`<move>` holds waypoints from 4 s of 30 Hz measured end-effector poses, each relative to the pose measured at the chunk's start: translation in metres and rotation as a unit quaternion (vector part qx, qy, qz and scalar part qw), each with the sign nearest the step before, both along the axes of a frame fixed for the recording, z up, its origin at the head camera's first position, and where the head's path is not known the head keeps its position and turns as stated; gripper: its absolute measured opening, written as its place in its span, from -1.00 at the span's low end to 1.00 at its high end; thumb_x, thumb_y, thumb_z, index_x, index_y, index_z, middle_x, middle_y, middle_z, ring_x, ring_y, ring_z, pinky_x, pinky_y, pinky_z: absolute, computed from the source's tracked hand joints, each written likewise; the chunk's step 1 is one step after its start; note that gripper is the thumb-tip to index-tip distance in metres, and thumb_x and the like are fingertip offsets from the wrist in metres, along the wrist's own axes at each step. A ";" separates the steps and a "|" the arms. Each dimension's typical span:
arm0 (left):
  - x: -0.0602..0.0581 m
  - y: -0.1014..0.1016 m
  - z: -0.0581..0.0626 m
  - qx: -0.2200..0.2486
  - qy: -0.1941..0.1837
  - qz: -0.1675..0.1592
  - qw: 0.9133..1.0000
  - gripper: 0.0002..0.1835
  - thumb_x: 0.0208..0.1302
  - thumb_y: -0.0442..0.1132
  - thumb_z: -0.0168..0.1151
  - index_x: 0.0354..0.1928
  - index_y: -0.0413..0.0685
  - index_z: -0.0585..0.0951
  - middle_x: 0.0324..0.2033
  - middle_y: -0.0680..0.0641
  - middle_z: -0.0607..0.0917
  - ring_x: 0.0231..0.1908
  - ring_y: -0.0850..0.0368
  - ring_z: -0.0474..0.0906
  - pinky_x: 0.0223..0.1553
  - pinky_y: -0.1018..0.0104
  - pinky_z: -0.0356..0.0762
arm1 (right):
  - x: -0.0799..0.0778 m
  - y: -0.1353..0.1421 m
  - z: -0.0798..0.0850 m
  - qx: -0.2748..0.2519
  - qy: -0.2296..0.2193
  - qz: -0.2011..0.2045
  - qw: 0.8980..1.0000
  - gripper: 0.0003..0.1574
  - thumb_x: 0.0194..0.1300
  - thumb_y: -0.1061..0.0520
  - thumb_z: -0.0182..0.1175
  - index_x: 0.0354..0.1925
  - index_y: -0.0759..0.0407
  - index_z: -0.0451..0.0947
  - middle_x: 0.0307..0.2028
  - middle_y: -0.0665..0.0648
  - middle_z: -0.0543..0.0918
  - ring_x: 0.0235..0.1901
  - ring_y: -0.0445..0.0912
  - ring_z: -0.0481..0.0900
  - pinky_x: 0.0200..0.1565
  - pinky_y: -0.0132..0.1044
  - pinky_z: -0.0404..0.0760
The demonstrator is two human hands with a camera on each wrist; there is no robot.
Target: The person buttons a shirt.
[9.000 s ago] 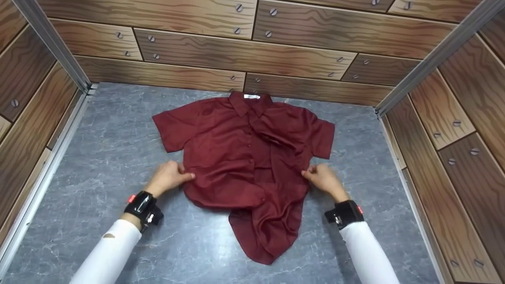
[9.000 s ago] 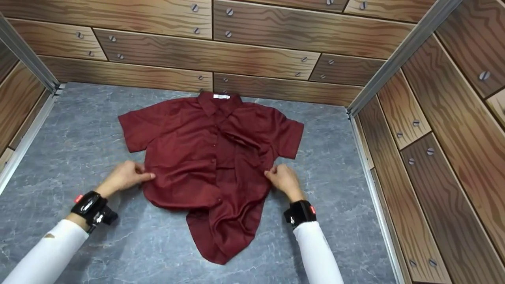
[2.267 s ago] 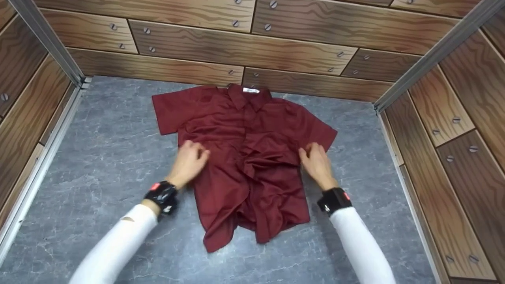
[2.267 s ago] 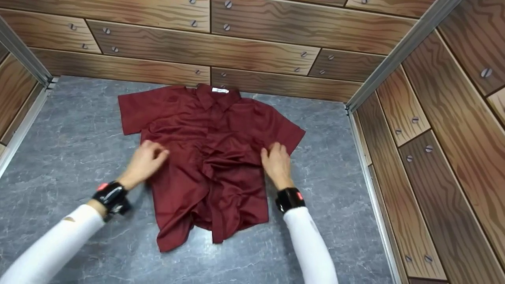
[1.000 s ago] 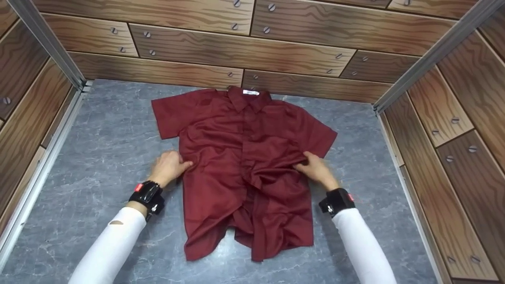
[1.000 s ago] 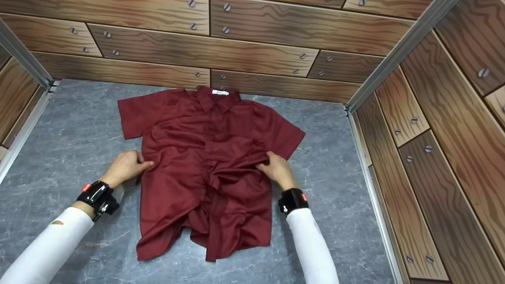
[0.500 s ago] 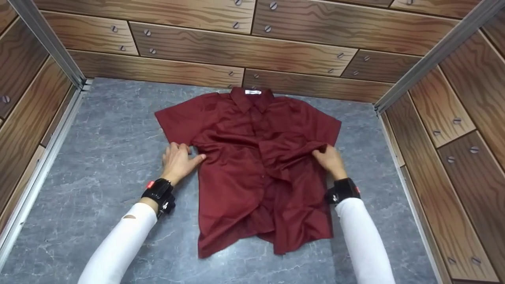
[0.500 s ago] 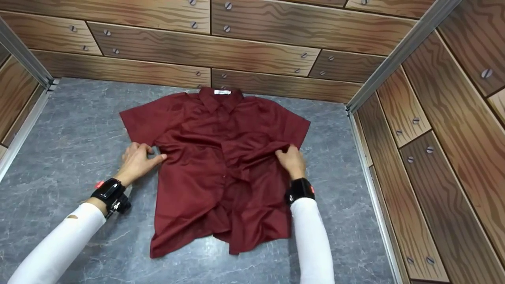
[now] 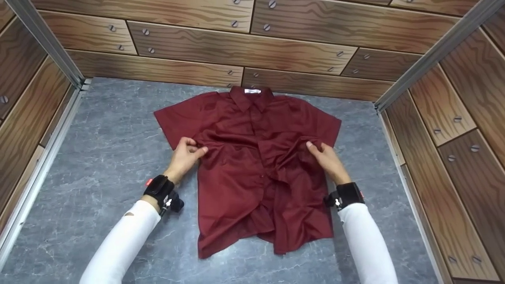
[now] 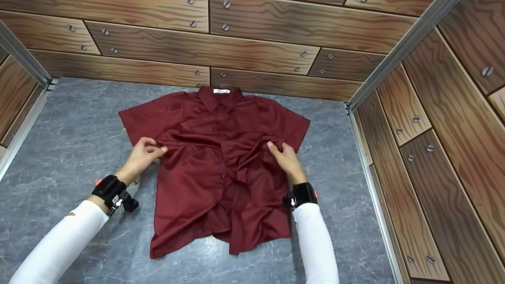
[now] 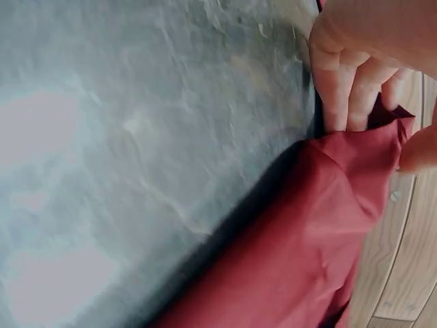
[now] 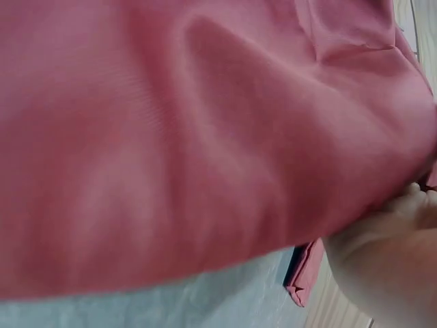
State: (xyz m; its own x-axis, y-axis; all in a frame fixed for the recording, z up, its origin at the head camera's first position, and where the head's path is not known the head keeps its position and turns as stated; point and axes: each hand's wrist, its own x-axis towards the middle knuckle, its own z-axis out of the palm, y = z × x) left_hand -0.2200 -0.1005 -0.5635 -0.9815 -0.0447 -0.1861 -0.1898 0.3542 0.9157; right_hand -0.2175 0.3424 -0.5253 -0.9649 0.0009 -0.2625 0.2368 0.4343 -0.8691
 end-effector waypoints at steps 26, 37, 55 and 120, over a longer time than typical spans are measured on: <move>-0.021 -0.022 0.003 0.067 0.068 -0.069 0.993 -0.59 0.26 -0.41 0.19 0.16 -0.11 0.54 0.07 -0.18 0.61 0.00 0.08 0.49 0.02 0.38 0.36 | -0.009 0.011 -0.022 0.090 0.016 -0.068 0.994 -0.67 0.32 0.00 0.02 -0.45 0.21 0.29 -0.51 0.06 0.37 -0.47 -0.08 0.39 -0.36 -0.26 0.45; -0.039 -0.021 0.025 0.104 0.117 0.028 0.987 -0.77 0.25 -0.44 0.19 -0.07 -0.19 0.69 -0.05 -0.15 0.69 -0.08 0.19 0.50 -0.10 0.48 0.41 | -0.029 0.006 -0.003 -0.019 0.129 -0.157 0.979 -0.76 0.34 0.06 0.19 -0.28 0.23 0.45 -0.54 -0.10 0.43 -0.54 -0.29 0.35 -0.45 -0.47 0.33; 0.013 0.053 0.028 -0.257 0.234 -0.185 0.919 -0.69 0.21 0.12 0.26 -0.37 0.04 0.66 -0.37 0.03 0.55 -0.27 0.07 0.47 -0.18 0.15 0.43 | -0.001 -0.070 -0.014 0.250 0.242 0.075 0.935 -0.91 0.22 0.14 0.23 -0.29 0.08 0.64 -0.29 0.08 0.67 -0.19 -0.02 0.61 -0.07 -0.11 0.52; 0.038 0.079 0.014 -0.239 0.153 -0.369 0.885 -0.39 0.29 0.45 -0.19 0.03 0.30 0.63 0.08 0.02 0.51 0.07 0.09 0.44 0.06 0.01 0.38 | 0.040 -0.106 -0.006 -0.256 -0.140 0.432 0.853 -0.62 0.39 0.14 0.02 0.01 0.41 0.25 -0.26 0.36 0.72 -0.57 -0.01 0.65 -0.66 -0.25 0.37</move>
State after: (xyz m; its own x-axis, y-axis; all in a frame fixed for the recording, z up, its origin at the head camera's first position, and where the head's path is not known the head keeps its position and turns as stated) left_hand -0.1816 -0.0218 -0.5498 -0.7779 0.6272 -0.0390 0.4853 0.6390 0.5968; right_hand -0.1774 0.2362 -0.5309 -0.4468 -0.8630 -0.2358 0.2509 0.1321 -0.9589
